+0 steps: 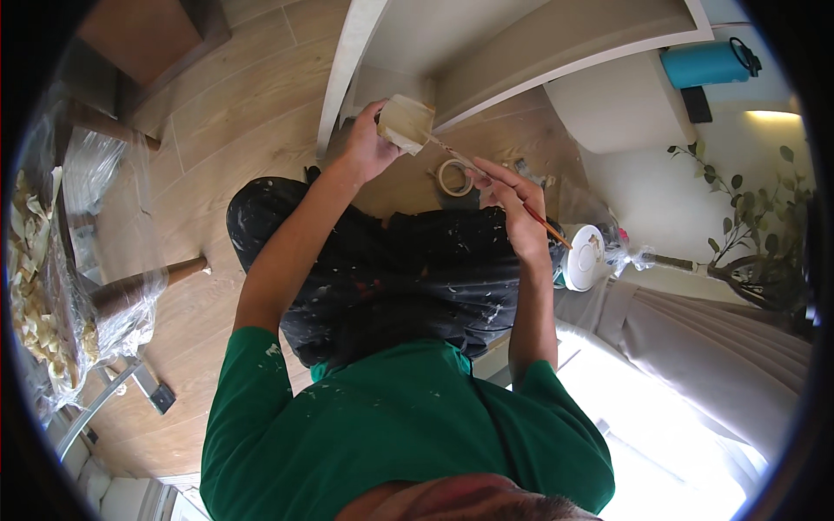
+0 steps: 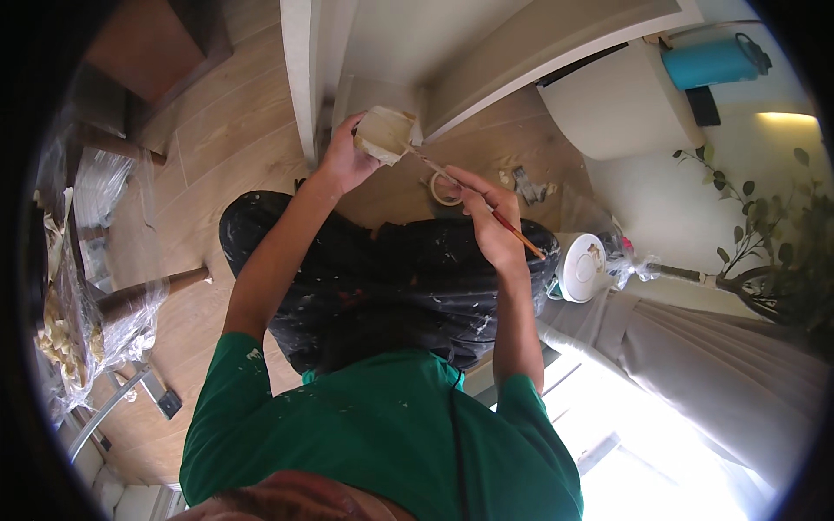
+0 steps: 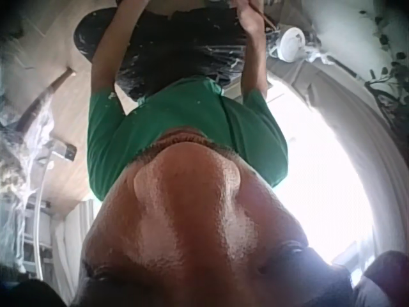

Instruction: The person paints the interior edge of a small wooden shelf unit using a thin brush and then applies masking tape to the corners and edges of the unit by hand.

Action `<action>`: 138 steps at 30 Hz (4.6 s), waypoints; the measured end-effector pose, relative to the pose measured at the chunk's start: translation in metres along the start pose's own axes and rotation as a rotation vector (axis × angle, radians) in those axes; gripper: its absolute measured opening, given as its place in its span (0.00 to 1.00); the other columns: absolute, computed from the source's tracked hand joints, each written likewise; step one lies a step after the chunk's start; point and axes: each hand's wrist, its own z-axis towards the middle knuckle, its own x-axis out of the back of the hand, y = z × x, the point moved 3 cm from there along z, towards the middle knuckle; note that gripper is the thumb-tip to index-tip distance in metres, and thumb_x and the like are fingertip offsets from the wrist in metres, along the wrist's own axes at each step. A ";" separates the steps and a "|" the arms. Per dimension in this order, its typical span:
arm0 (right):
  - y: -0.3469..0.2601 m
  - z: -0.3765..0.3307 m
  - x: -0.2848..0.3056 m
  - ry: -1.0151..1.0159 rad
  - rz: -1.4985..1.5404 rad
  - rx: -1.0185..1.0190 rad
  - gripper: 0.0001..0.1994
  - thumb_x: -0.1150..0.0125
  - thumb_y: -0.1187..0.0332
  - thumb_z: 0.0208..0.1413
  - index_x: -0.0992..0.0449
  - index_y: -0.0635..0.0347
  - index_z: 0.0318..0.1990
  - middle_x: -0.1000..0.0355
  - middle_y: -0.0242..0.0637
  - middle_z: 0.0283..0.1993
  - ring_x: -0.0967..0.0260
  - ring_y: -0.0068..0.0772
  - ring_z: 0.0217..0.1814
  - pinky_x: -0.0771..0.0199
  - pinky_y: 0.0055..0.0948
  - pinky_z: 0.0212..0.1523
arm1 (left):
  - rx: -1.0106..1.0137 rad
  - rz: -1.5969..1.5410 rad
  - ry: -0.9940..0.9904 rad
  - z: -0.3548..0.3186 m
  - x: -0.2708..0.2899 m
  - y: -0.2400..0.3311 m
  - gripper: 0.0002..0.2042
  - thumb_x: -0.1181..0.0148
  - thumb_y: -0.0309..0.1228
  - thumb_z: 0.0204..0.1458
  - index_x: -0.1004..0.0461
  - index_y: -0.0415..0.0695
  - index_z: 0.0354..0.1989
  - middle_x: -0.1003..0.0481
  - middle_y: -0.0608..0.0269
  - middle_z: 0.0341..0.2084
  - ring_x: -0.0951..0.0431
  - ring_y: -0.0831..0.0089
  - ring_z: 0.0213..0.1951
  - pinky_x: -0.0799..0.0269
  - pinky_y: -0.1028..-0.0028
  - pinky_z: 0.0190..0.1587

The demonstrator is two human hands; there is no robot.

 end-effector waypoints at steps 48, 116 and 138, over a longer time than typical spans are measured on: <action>0.147 0.119 -0.080 0.452 -0.496 0.294 0.18 0.44 0.71 0.63 0.28 0.70 0.58 0.27 0.55 0.47 0.27 0.60 0.48 0.25 0.49 0.46 | -0.060 0.019 0.040 0.012 0.004 0.002 0.27 0.63 0.37 0.64 0.36 0.29 0.64 0.31 0.41 0.61 0.30 0.42 0.62 0.35 0.50 0.68; 0.157 0.120 -0.078 0.415 -0.530 0.256 0.16 0.44 0.72 0.60 0.28 0.68 0.54 0.29 0.56 0.41 0.29 0.62 0.45 0.26 0.53 0.44 | -0.078 0.047 0.066 0.013 0.001 0.003 0.27 0.64 0.40 0.64 0.35 0.30 0.62 0.28 0.42 0.57 0.27 0.43 0.58 0.33 0.48 0.66; 0.152 0.116 -0.076 0.399 -0.526 0.273 0.14 0.43 0.72 0.60 0.28 0.69 0.52 0.29 0.55 0.39 0.28 0.61 0.43 0.26 0.52 0.43 | -0.077 0.048 0.055 0.013 0.004 0.004 0.27 0.63 0.40 0.64 0.35 0.29 0.62 0.29 0.41 0.58 0.27 0.43 0.59 0.33 0.48 0.67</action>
